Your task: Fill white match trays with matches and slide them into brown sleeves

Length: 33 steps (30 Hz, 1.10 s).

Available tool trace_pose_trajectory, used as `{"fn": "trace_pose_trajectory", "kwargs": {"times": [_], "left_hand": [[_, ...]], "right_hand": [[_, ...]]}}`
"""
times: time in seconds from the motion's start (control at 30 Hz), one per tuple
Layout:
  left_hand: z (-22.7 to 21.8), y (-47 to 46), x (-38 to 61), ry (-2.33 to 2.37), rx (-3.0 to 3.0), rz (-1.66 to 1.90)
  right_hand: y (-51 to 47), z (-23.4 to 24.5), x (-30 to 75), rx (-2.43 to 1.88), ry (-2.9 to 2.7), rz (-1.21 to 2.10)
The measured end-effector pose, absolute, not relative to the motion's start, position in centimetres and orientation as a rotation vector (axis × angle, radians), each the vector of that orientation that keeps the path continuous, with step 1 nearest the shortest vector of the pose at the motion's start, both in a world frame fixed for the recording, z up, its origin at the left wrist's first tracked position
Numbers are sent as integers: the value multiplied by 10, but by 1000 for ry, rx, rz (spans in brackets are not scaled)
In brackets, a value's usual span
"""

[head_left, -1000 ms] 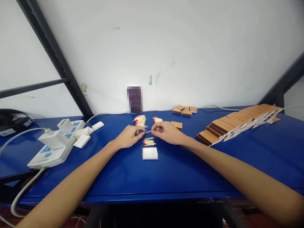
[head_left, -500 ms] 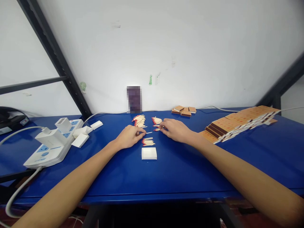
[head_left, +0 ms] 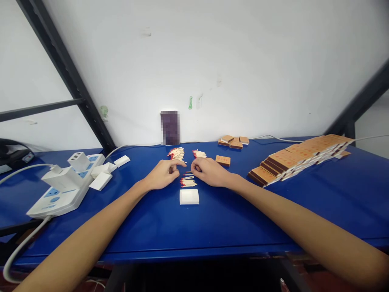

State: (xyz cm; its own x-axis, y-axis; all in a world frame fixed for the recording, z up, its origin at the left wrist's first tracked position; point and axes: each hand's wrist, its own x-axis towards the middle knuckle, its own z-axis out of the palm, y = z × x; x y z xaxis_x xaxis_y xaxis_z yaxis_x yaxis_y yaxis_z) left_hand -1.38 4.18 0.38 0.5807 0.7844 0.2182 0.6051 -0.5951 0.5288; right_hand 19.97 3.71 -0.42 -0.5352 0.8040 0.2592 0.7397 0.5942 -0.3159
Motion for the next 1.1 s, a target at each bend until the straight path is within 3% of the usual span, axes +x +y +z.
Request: {"fn": "trace_pose_trajectory", "kwargs": {"times": [0.13, 0.4, 1.1], "left_hand": [[6, 41, -13, 1129, 2458, 511], [11, 37, -14, 1063, 2472, 414], [7, 39, -13, 1106, 2486, 462]], "right_hand": [[36, 0, 203, -1205, -2360, 374], [44, 5, 228, -1513, -2434, -48], [43, 0, 219, -1412, -2451, 103]]}}
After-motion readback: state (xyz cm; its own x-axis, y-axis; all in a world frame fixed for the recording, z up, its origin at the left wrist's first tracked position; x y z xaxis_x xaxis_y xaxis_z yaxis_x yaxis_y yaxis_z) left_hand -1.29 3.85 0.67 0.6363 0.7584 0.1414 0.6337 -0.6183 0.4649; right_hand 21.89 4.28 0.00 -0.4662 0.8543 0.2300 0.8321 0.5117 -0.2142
